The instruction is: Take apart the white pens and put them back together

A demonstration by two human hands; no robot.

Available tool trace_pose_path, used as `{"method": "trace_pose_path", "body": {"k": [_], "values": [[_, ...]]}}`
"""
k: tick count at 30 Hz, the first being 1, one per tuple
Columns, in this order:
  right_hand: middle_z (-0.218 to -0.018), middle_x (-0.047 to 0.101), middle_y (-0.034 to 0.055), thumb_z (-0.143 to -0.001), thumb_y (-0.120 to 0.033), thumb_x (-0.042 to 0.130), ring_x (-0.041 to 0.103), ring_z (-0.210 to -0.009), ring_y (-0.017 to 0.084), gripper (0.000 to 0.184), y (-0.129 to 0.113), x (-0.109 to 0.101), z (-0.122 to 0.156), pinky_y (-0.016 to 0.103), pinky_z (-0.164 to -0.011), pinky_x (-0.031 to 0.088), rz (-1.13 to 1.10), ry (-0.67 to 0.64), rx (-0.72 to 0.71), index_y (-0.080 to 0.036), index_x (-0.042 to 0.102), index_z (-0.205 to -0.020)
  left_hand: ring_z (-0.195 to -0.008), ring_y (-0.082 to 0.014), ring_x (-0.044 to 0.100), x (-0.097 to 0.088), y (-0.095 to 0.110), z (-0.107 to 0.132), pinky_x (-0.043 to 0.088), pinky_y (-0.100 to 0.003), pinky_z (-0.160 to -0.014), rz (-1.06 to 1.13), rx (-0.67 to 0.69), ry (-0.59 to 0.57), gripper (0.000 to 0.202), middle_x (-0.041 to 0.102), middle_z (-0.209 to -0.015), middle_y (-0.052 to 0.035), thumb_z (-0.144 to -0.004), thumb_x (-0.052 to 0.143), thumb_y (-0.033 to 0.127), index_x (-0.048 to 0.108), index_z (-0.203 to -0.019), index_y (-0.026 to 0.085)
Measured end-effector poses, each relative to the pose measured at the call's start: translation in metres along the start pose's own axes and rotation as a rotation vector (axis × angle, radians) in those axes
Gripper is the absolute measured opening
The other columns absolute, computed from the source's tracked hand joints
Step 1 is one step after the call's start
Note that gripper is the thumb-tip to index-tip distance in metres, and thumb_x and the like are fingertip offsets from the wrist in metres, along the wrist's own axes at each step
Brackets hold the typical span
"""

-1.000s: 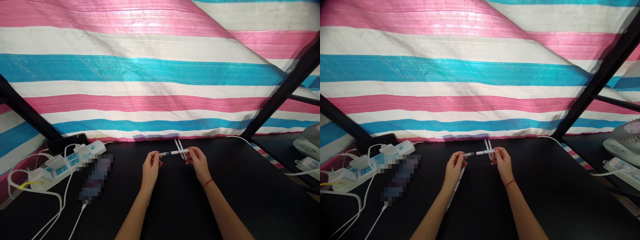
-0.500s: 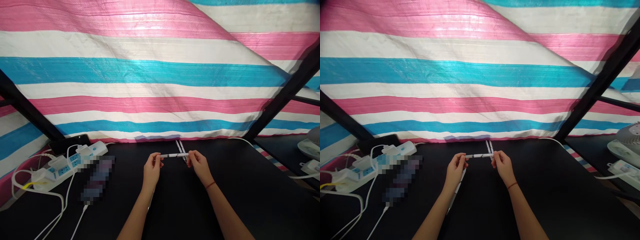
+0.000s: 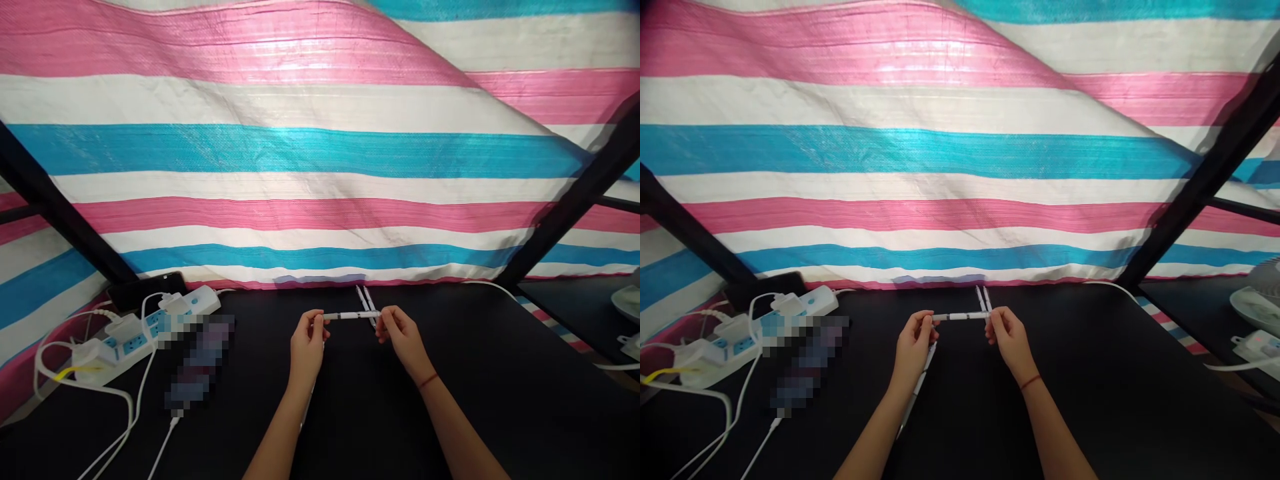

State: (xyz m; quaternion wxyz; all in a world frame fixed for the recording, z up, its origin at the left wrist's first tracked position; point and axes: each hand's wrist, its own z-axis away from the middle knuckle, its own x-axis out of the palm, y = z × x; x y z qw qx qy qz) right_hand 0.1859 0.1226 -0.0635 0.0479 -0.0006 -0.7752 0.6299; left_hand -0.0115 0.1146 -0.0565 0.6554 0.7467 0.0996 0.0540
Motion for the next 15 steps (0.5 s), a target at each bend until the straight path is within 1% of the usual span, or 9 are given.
{"method": "trace_pose_path", "body": {"k": [2,4,7,9,10,12,13,14,15], "values": [[-0.07,0.059,0.0014,-0.084,-0.044,0.057,0.054,-0.057,0.013,0.026,-0.0005,0.0002,-0.0001,0.023,-0.045,0.045,-0.034,-0.002,-0.004,-0.019,0.053,-0.091,-0.061,-0.0122,0.056,-0.0006,-0.0008,-0.0004,0.045,-0.025,-0.058,-0.006,0.0,0.005,0.03,0.063,-0.079,-0.0036,-0.085,0.049,0.043,0.057,-0.099,0.018],[-0.073,0.061,0.0024,-0.082,-0.044,0.059,0.055,-0.058,0.014,0.028,-0.0004,-0.0002,-0.0006,0.024,-0.046,0.046,-0.04,-0.006,-0.008,-0.02,0.053,-0.093,-0.061,-0.0126,0.056,-0.0008,-0.0015,-0.0006,0.044,-0.025,-0.058,-0.011,0.0,0.005,0.031,0.063,-0.078,-0.0037,-0.085,0.049,0.044,0.057,-0.099,0.018],[-0.064,0.056,0.0007,-0.085,-0.044,0.055,0.054,-0.056,0.013,0.028,0.0007,-0.001,-0.0011,0.023,-0.047,0.045,0.019,-0.006,-0.01,-0.018,0.054,-0.076,-0.061,-0.0128,0.056,-0.0004,-0.0015,-0.0005,0.044,-0.024,-0.057,-0.006,0.001,-0.006,0.03,0.062,-0.076,-0.0029,-0.085,0.049,0.044,0.057,-0.098,0.018],[-0.061,0.054,0.0001,-0.087,-0.045,0.051,0.052,-0.055,0.012,0.031,0.0013,-0.0011,-0.0011,0.023,-0.047,0.044,0.031,0.001,-0.007,-0.018,0.053,-0.071,-0.061,-0.0125,0.055,0.0001,-0.001,-0.0004,0.044,-0.024,-0.057,0.003,0.003,-0.012,0.029,0.062,-0.076,-0.0028,-0.085,0.049,0.043,0.057,-0.097,0.018],[-0.063,0.055,0.0004,-0.087,-0.045,0.051,0.053,-0.054,0.012,0.029,0.0015,-0.001,-0.0011,0.023,-0.047,0.044,0.016,0.006,-0.005,-0.018,0.054,-0.075,-0.061,-0.0124,0.055,0.0003,-0.0009,-0.0004,0.044,-0.024,-0.056,0.008,0.005,-0.013,0.029,0.062,-0.077,-0.0029,-0.085,0.049,0.043,0.057,-0.097,0.018],[-0.07,0.06,0.0019,-0.085,-0.045,0.055,0.054,-0.057,0.013,0.026,0.0016,-0.0007,-0.001,0.024,-0.046,0.045,-0.028,0.004,-0.009,-0.019,0.055,-0.087,-0.06,-0.0123,0.055,0.0006,-0.0014,-0.0009,0.044,-0.024,-0.055,0.021,0.01,-0.008,0.029,0.062,-0.077,-0.0032,-0.084,0.05,0.043,0.057,-0.097,0.018],[-0.073,0.061,0.0026,-0.084,-0.044,0.057,0.055,-0.058,0.014,0.026,0.0016,-0.0005,-0.0011,0.024,-0.047,0.045,-0.04,0.001,-0.013,-0.02,0.054,-0.092,-0.059,-0.0123,0.055,0.0007,-0.002,-0.0012,0.044,-0.024,-0.055,0.027,0.012,-0.002,0.029,0.062,-0.077,-0.0033,-0.084,0.05,0.043,0.057,-0.096,0.018],[-0.074,0.061,0.0027,-0.083,-0.044,0.058,0.055,-0.059,0.014,0.026,0.0015,-0.0002,-0.0011,0.024,-0.047,0.045,-0.038,-0.001,-0.016,-0.02,0.055,-0.092,-0.059,-0.0123,0.055,0.0007,-0.0027,-0.0015,0.045,-0.023,-0.054,0.033,0.014,0.003,0.03,0.062,-0.077,-0.0033,-0.083,0.051,0.043,0.057,-0.096,0.017],[-0.07,0.06,0.0022,-0.083,-0.044,0.058,0.055,-0.058,0.014,0.026,0.0014,0.0001,-0.0012,0.023,-0.047,0.045,-0.02,-0.003,-0.016,-0.019,0.055,-0.087,-0.058,-0.0122,0.056,0.0008,-0.0035,-0.0018,0.045,-0.023,-0.054,0.036,0.015,0.007,0.03,0.062,-0.077,-0.0033,-0.083,0.051,0.043,0.058,-0.096,0.017]]}}
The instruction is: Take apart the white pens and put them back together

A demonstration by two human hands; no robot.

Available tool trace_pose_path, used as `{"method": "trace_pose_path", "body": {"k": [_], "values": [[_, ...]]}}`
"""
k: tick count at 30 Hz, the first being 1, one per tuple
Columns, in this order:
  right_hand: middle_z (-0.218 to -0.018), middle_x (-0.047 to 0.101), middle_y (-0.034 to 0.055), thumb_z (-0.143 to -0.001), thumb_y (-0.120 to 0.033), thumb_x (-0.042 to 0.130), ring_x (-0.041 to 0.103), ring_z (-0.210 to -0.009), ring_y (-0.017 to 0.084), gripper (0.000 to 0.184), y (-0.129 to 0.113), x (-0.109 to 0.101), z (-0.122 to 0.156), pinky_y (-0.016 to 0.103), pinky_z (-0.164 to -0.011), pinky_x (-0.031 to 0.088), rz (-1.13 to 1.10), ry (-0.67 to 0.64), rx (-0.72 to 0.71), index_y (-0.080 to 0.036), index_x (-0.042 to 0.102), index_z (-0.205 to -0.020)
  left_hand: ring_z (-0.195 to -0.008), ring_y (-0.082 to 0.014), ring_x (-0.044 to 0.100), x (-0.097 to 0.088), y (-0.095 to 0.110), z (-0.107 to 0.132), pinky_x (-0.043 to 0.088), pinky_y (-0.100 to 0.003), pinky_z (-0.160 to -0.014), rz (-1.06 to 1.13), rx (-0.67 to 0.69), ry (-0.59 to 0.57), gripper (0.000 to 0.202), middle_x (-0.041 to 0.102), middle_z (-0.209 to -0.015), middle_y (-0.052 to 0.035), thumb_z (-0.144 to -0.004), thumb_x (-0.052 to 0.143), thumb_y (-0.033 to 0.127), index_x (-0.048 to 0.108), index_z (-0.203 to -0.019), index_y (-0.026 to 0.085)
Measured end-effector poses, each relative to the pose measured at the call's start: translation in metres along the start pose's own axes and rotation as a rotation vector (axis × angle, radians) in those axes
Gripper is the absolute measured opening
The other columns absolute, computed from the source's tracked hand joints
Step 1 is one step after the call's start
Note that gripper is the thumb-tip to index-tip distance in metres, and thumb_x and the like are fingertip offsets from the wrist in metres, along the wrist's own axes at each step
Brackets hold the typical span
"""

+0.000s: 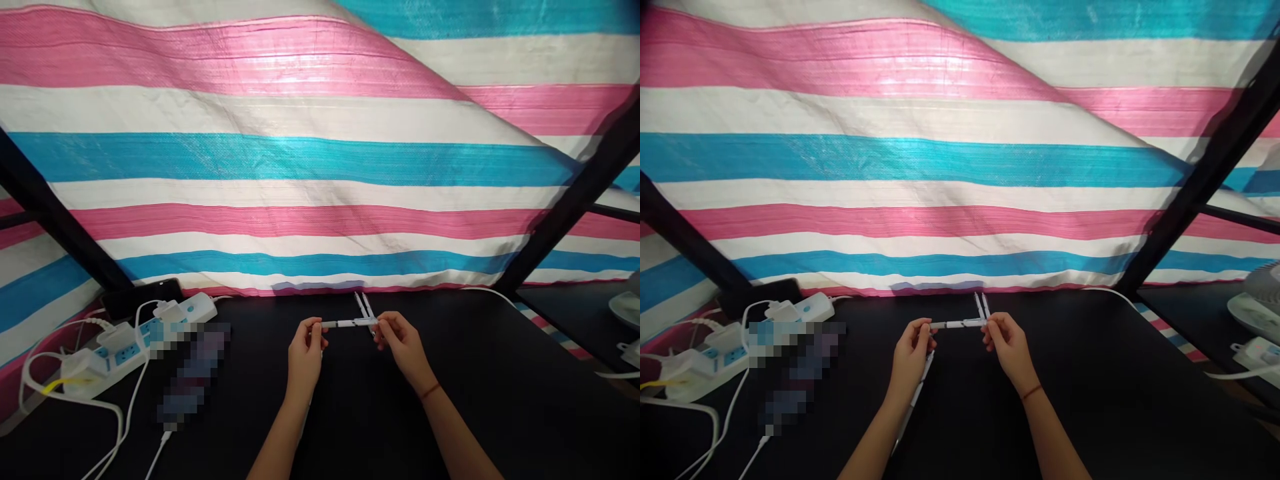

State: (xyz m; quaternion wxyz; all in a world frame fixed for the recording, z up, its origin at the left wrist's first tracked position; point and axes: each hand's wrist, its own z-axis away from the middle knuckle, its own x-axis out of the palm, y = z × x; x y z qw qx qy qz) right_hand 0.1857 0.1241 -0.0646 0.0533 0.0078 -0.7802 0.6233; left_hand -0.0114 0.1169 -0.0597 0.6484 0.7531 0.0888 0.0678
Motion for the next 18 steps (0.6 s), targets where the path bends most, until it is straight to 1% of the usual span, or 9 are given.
{"method": "trace_pose_path", "body": {"k": [2,4,7,8,9,12,14,15,18], "values": [[-0.06,0.055,0.0004,-0.085,-0.045,0.054,0.052,-0.054,0.012,0.03,0.0,0.001,0.0,0.023,-0.047,0.044,0.053,0.0,0.004,-0.018,0.054,-0.072,-0.058,-0.012,0.056,0.0,-0.001,0.0,0.045,-0.023,-0.054,0.002,-0.002,-0.001,0.03,0.063,-0.077,-0.0032,-0.083,0.051,0.044,0.058,-0.095,0.018],[-0.057,0.053,-0.0003,-0.087,-0.046,0.051,0.05,-0.051,0.011,0.034,-0.001,0.001,0.0,0.022,-0.046,0.043,0.066,0.011,0.0,-0.018,0.053,-0.068,-0.059,-0.012,0.056,0.0,-0.002,0.0,0.046,-0.024,-0.055,0.004,-0.007,-0.01,0.03,0.063,-0.078,-0.0033,-0.083,0.051,0.045,0.058,-0.096,0.018],[-0.069,0.059,0.0023,-0.084,-0.047,0.055,0.054,-0.055,0.013,0.029,-0.002,0.002,0.0,0.023,-0.045,0.045,0.018,0.019,-0.01,-0.019,0.056,-0.086,-0.059,-0.0124,0.056,0.001,-0.001,0.001,0.045,-0.024,-0.055,0.005,-0.015,-0.012,0.031,0.063,-0.077,-0.0035,-0.082,0.051,0.045,0.058,-0.096,0.018],[-0.072,0.061,0.003,-0.082,-0.047,0.057,0.055,-0.056,0.014,0.029,-0.002,0.002,0.0,0.024,-0.045,0.045,0.014,0.018,-0.01,-0.019,0.055,-0.091,-0.059,-0.0126,0.056,0.001,0.0,0.001,0.045,-0.024,-0.055,0.005,-0.02,-0.009,0.032,0.063,-0.077,-0.0034,-0.082,0.052,0.045,0.058,-0.096,0.018],[-0.072,0.061,0.003,-0.081,-0.047,0.058,0.055,-0.057,0.014,0.029,-0.002,0.002,0.0,0.024,-0.045,0.045,0.025,0.014,-0.01,-0.019,0.055,-0.091,-0.059,-0.0126,0.055,0.001,0.0,0.001,0.045,-0.023,-0.055,0.003,-0.025,-0.006,0.032,0.063,-0.077,-0.0032,-0.082,0.052,0.046,0.058,-0.096,0.018],[-0.059,0.054,0.0002,-0.083,-0.048,0.055,0.052,-0.053,0.013,0.032,-0.004,0.002,0.001,0.024,-0.046,0.044,0.1,0.012,-0.006,-0.019,0.055,-0.071,-0.06,-0.0125,0.055,0.0,0.0,0.001,0.044,-0.023,-0.055,-0.012,-0.025,-0.008,0.031,0.062,-0.076,-0.0023,-0.083,0.051,0.046,0.058,-0.097,0.019],[-0.055,0.051,-0.0007,-0.084,-0.049,0.053,0.049,-0.05,0.012,0.037,-0.007,0.003,0.002,0.024,-0.046,0.042,0.118,0.025,0.0,-0.019,0.052,-0.064,-0.06,-0.0125,0.056,0.0,-0.001,0.001,0.044,-0.023,-0.056,-0.024,-0.014,-0.013,0.031,0.062,-0.076,-0.0022,-0.083,0.05,0.046,0.058,-0.097,0.019],[-0.056,0.052,-0.0004,-0.084,-0.05,0.052,0.049,-0.05,0.013,0.036,-0.008,0.004,0.002,0.024,-0.046,0.042,0.106,0.031,0.001,-0.019,0.053,-0.066,-0.06,-0.0124,0.056,0.0,-0.001,0.001,0.044,-0.024,-0.056,-0.027,-0.01,-0.015,0.031,0.062,-0.077,-0.0024,-0.084,0.05,0.046,0.058,-0.097,0.019],[-0.068,0.058,0.0012,-0.083,-0.048,0.055,0.053,-0.055,0.014,0.028,-0.011,0.005,0.004,0.024,-0.047,0.043,0.056,0.024,-0.01,-0.02,0.055,-0.084,-0.059,-0.0119,0.055,0.0,0.0,0.002,0.044,-0.023,-0.055,-0.026,-0.011,-0.012,0.031,0.063,-0.078,-0.0027,-0.084,0.05,0.045,0.058,-0.098,0.019]]}}
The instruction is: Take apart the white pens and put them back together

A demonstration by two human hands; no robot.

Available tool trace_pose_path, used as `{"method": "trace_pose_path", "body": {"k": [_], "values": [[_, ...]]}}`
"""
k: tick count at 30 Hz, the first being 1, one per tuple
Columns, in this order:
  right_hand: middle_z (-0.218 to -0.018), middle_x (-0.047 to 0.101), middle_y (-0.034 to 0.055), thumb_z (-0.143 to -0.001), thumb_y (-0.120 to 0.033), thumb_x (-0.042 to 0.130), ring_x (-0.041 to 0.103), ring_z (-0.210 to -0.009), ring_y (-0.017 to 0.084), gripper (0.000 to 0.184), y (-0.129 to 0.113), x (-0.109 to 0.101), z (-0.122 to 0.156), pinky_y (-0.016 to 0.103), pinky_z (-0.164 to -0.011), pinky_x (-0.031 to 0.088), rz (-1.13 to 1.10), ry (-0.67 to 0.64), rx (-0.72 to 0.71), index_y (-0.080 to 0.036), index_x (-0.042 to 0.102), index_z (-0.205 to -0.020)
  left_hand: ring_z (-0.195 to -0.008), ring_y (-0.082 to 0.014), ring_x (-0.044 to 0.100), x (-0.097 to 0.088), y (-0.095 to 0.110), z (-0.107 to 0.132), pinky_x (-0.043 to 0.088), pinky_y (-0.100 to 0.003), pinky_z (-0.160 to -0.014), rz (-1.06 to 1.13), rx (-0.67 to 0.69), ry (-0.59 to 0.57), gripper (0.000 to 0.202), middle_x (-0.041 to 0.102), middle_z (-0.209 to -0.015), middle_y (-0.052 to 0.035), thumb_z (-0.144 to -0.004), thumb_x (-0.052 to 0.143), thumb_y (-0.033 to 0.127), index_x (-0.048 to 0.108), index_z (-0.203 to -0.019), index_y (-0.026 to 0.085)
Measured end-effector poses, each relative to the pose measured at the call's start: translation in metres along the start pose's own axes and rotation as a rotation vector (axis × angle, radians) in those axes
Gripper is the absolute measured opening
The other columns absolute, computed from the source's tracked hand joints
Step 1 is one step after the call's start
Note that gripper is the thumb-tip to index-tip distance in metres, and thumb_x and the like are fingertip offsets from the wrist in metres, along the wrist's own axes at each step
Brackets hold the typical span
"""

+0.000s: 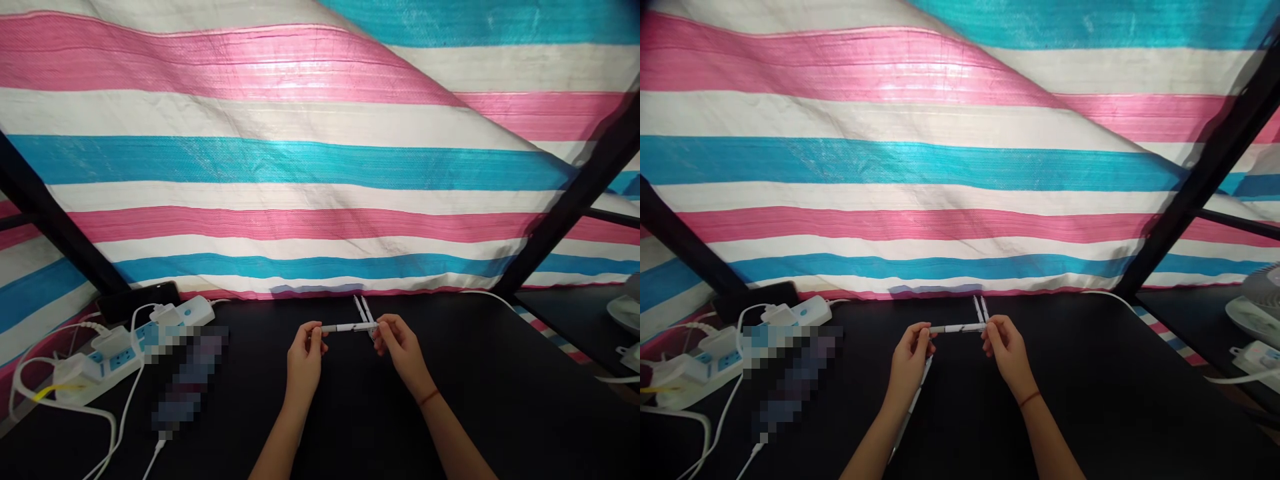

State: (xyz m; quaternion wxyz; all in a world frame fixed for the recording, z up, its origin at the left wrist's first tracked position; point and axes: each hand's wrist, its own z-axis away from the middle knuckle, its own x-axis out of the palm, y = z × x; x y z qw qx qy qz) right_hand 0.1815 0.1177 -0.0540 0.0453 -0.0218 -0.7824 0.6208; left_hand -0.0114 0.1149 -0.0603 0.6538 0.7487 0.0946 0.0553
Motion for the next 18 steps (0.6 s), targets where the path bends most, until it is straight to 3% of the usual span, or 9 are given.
{"method": "trace_pose_path", "body": {"k": [2,7,14,18], "values": [[-0.067,0.056,0.0005,-0.084,-0.046,0.054,0.052,-0.056,0.014,0.026,0.0009,-0.0003,0.0005,0.024,-0.048,0.042,0.032,-0.018,-0.022,-0.02,0.055,-0.085,-0.06,-0.012,0.055,-0.0005,0.0013,0.0002,0.044,-0.023,-0.055,-0.001,-0.001,0.005,0.03,0.063,-0.077,-0.0027,-0.084,0.05,0.045,0.058,-0.098,0.019],[-0.054,0.046,-0.0028,-0.088,-0.047,0.047,0.044,-0.05,0.012,0.035,0.0067,-0.0013,0.0003,0.023,-0.049,0.037,0.184,-0.016,-0.065,-0.02,0.051,-0.066,-0.061,-0.0131,0.056,-0.0011,0.0051,0.0007,0.044,-0.023,-0.056,-0.017,-0.002,0.007,0.031,0.062,-0.072,-0.0021,-0.083,0.052,0.046,0.06,-0.095,0.018],[-0.055,0.046,-0.0022,-0.087,-0.051,0.047,0.043,-0.05,0.012,0.038,-0.0021,0.0021,0.0023,0.023,-0.047,0.035,0.133,-0.04,-0.062,-0.02,0.051,-0.064,-0.06,-0.0133,0.056,-0.0022,0.0042,-0.0006,0.044,-0.024,-0.055,0.02,-0.021,0.025,0.035,0.062,-0.072,-0.0016,-0.082,0.052,0.049,0.06,-0.096,0.018],[-0.048,0.036,-0.0053,-0.085,-0.052,0.049,0.033,-0.043,0.009,0.043,0.0033,0.0004,0.0005,0.022,-0.041,0.027,0.089,-0.031,-0.021,-0.02,0.043,-0.057,-0.066,-0.0154,0.059,-0.0027,0.0039,-0.0005,0.047,-0.026,-0.062,0.017,-0.022,0.007,0.034,0.063,-0.073,-0.0021,-0.081,0.054,0.048,0.06,-0.094,0.018]]}}
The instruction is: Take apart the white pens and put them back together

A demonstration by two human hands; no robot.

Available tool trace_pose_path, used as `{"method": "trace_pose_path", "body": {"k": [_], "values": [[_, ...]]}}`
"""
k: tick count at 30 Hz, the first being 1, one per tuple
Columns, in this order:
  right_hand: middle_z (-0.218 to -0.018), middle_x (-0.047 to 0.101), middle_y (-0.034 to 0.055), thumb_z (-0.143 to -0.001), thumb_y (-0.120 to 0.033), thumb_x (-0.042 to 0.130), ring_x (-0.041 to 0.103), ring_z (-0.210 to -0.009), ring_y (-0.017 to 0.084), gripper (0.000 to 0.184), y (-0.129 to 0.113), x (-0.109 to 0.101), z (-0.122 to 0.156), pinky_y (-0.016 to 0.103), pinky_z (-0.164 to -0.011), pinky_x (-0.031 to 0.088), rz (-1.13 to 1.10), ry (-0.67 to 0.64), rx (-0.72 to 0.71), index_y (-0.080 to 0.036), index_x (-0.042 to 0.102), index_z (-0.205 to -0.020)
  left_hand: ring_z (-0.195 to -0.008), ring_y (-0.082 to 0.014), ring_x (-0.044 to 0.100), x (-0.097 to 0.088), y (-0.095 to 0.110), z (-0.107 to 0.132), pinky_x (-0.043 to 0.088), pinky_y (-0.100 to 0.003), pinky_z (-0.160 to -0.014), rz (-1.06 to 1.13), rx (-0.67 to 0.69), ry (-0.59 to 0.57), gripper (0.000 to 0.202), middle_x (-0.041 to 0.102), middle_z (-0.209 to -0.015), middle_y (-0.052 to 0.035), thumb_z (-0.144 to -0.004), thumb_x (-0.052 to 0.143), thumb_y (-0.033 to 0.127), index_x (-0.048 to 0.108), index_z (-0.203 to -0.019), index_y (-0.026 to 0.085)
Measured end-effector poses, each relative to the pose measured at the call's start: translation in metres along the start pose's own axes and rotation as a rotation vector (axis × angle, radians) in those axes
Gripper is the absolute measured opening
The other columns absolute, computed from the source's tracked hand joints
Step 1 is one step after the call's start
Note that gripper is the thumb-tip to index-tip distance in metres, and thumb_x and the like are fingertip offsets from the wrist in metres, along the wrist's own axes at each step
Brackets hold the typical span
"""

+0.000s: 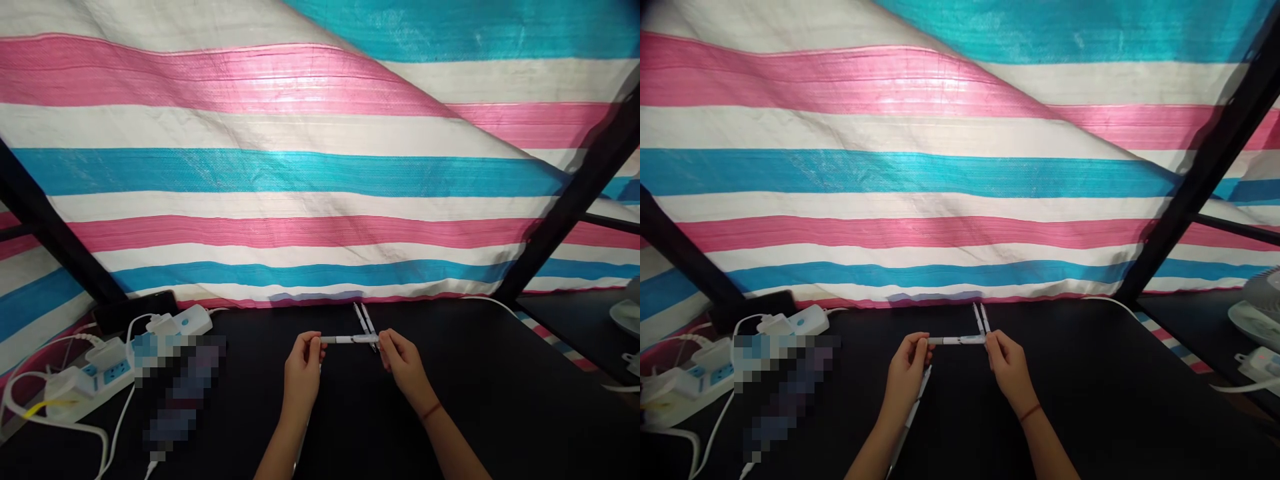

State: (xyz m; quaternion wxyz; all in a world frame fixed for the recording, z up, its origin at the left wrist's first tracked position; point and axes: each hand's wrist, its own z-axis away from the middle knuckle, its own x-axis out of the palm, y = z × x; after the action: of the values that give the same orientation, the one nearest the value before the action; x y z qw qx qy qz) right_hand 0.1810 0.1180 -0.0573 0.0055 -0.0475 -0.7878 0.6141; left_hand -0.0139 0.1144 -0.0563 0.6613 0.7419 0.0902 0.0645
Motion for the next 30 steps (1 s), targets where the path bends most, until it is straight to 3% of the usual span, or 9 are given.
{"method": "trace_pose_path", "body": {"k": [3,7,10,14,18,25,30], "values": [[-0.047,0.032,-0.0068,-0.085,-0.053,0.05,0.031,-0.04,0.008,0.042,0.003,0.001,-0.002,0.021,-0.037,0.026,-0.116,0.048,0.022,-0.02,0.043,-0.059,-0.069,-0.0165,0.061,0.004,0.001,0.003,0.048,-0.027,-0.065,0.011,0.019,-0.017,0.034,0.064,-0.076,-0.0033,-0.08,0.055,0.048,0.06,-0.093,0.018],[-0.064,0.055,0.0,-0.083,-0.055,0.053,0.052,-0.05,0.013,0.035,-0.004,0.006,-0.001,0.023,-0.04,0.042,-0.26,0.104,0.047,-0.02,0.051,-0.086,-0.067,-0.0161,0.061,0.013,0.001,0.011,0.047,-0.028,-0.063,0.017,0.02,-0.077,0.031,0.065,-0.078,-0.0044,-0.083,0.052,0.045,0.058,-0.096,0.018],[-0.082,0.063,0.0051,-0.076,-0.052,0.063,0.061,-0.06,0.018,0.041,-0.01,0.009,0.0,0.028,-0.044,0.05,-0.309,0.133,0.071,-0.022,0.048,-0.1,-0.067,-0.0162,0.061,0.018,0.004,0.017,0.047,-0.028,-0.062,0.025,-0.021,-0.174,0.029,0.066,-0.082,-0.0054,-0.085,0.05,0.044,0.057,-0.092,0.017],[-0.078,0.066,0.0041,-0.073,-0.047,0.068,0.06,-0.057,0.017,0.048,-0.011,0.009,0.001,0.03,-0.049,0.052,-0.321,0.182,0.085,-0.023,0.045,-0.108,-0.067,-0.0166,0.06,0.02,0.015,0.024,0.045,-0.027,-0.064,-0.054,-0.046,-0.355,0.027,0.066,-0.074,-0.0044,-0.085,0.05,0.042,0.059,-0.079,0.018],[-0.069,0.066,0.0016,-0.072,-0.045,0.069,0.056,-0.047,0.014,0.051,-0.009,0.01,0.001,0.029,-0.047,0.05,-0.277,0.196,0.038,-0.023,0.044,-0.109,-0.066,-0.0165,0.06,0.022,0.023,0.032,0.045,-0.026,-0.064,-0.123,-0.028,-0.503,0.03,0.066,-0.076,-0.003,-0.086,0.048,0.04,0.063,-0.103,0.021],[-0.074,0.064,0.0021,-0.068,-0.045,0.073,0.06,-0.057,0.017,0.057,-0.009,0.012,-0.001,0.027,-0.044,0.053,-0.232,0.199,0.045,-0.021,0.053,-0.115,-0.064,-0.0164,0.061,0.028,0.012,0.036,0.044,-0.025,-0.061,-0.165,0.001,-0.435,0.02,0.062,-0.07,-0.0002,-0.082,0.053,0.033,0.063,-0.096,0.021],[-0.08,0.068,0.0062,-0.066,-0.045,0.074,0.062,-0.057,0.018,0.052,-0.006,0.012,0.001,0.026,-0.043,0.052,-0.258,0.168,0.052,-0.02,0.053,-0.107,-0.064,-0.0154,0.063,0.029,0.012,0.036,0.046,-0.025,-0.059,-0.127,-0.064,-0.509,0.027,0.065,-0.082,-0.0035,-0.087,0.045,0.036,0.063,-0.1,0.02]]}}
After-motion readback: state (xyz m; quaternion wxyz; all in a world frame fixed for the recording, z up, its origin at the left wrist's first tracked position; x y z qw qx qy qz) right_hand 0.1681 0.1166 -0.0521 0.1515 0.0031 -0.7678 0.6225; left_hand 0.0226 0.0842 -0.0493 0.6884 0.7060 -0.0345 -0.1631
